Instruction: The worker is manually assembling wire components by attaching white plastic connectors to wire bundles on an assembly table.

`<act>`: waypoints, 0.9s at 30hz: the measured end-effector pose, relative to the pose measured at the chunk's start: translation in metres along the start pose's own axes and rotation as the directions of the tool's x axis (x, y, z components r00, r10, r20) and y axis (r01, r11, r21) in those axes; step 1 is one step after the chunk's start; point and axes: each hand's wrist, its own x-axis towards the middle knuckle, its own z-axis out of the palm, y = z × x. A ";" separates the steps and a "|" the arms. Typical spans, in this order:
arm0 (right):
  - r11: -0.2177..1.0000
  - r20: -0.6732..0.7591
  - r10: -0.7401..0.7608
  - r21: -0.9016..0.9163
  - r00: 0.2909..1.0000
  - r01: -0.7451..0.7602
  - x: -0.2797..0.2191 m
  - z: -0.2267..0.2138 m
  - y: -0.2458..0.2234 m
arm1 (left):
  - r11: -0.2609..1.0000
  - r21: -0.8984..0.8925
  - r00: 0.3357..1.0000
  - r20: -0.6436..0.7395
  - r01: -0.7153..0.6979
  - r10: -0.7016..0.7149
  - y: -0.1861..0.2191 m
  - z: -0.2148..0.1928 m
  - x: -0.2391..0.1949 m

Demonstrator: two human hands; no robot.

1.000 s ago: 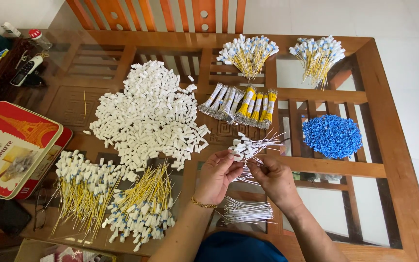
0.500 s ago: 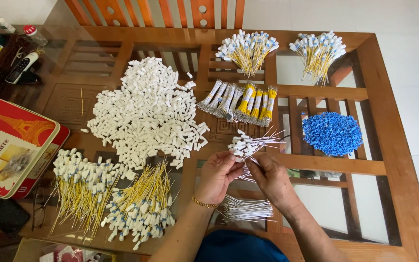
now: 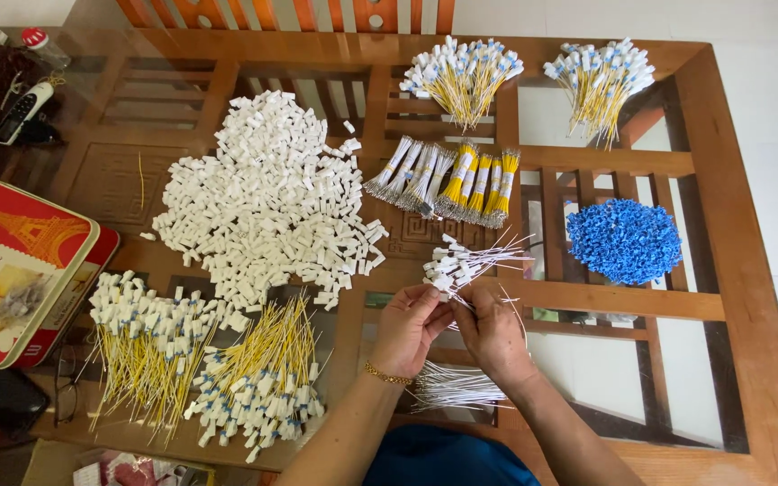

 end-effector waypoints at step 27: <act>0.885 0.218 0.443 0.051 0.870 -0.463 0.018 0.000 0.022 | -0.624 0.767 0.778 0.481 -0.149 0.405 0.039 -0.060 0.112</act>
